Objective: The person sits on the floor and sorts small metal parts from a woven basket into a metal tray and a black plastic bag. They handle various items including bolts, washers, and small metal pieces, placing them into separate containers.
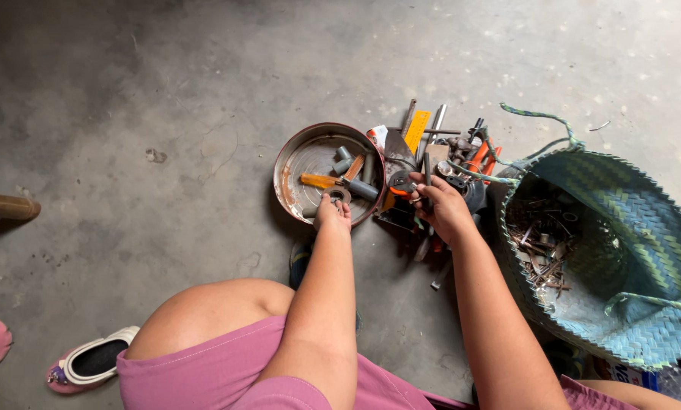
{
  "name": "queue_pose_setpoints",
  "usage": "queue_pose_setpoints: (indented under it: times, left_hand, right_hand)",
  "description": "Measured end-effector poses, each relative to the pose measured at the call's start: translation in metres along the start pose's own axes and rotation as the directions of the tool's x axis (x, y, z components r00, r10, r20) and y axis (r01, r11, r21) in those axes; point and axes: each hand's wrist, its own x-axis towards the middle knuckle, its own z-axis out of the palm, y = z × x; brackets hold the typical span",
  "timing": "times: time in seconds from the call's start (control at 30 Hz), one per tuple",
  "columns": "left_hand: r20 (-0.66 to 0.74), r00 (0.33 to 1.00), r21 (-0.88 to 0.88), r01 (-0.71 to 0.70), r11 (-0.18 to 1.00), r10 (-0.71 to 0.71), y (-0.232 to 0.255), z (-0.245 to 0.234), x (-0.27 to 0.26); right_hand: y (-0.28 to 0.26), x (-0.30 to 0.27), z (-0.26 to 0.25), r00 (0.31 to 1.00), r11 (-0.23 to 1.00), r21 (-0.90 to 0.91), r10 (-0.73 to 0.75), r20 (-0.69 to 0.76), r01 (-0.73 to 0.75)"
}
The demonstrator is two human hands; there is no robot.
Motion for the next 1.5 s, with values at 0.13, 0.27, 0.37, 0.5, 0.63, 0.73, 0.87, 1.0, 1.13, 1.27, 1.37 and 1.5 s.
queue_pose_setpoints:
  times: [0.13,0.27,0.37,0.5,0.63,0.73,0.87,1.0,1.13,1.27,1.37,1.5]
  left_hand:
    - [0.146,0.984,0.329,-0.144,0.933,0.1,-0.008,0.0,0.016]
    - [0.267,0.961,0.658,-0.235,0.716,0.071,-0.013,-0.004,0.011]
    - [0.306,0.951,0.689,-0.253,0.679,0.043,-0.01,-0.011,-0.002]
    - [0.288,0.956,0.647,-0.235,0.726,0.053,0.0,-0.003,-0.016]
    - [0.367,0.93,0.444,-0.194,0.875,0.02,0.014,0.0,-0.033]
    - [0.561,0.819,0.305,-0.067,0.95,-0.122,0.022,-0.004,-0.057]
    - [0.714,0.665,0.244,0.055,0.968,-0.218,0.026,-0.004,-0.097]
    - [0.69,0.706,0.239,-0.015,0.971,-0.16,0.027,-0.002,-0.113]
    - [0.549,0.835,0.218,-0.094,0.971,-0.043,0.021,0.0,-0.083]
    - [0.499,0.865,0.292,-0.221,0.931,0.049,0.01,-0.005,-0.029]
    - [0.48,0.869,0.383,-0.332,0.862,0.121,0.002,-0.01,0.001]
    - [0.446,0.863,0.415,-0.435,0.799,0.238,-0.001,-0.011,0.0]
  right_hand:
    - [0.009,0.009,0.003,1.0,1.0,0.011,0.008,0.013,-0.008]
    - [0.016,0.015,0.003,1.0,1.0,0.002,0.031,-0.004,-0.031]
    - [0.021,0.019,0.001,0.999,0.999,0.004,0.042,-0.015,-0.042]
    - [0.026,0.023,-0.001,0.999,0.999,-0.005,0.033,-0.03,-0.033]
    - [0.027,0.024,-0.003,0.998,0.999,-0.017,0.039,-0.049,-0.04]
    - [0.026,0.024,-0.003,0.997,0.999,-0.026,0.039,-0.063,-0.041]
    - [0.025,0.021,-0.003,0.996,0.998,-0.027,0.046,-0.083,-0.048]
    - [0.025,0.02,-0.004,0.993,0.998,-0.036,0.05,-0.104,-0.054]
    - [0.027,0.022,-0.009,0.994,0.998,-0.029,0.053,-0.095,-0.056]
    - [0.03,0.025,-0.014,0.993,0.998,-0.017,0.053,-0.109,-0.056]
    - [0.031,0.027,-0.015,0.992,0.999,-0.007,0.051,-0.117,-0.052]
    - [0.031,0.025,-0.016,0.991,0.998,-0.012,0.052,-0.125,-0.054]
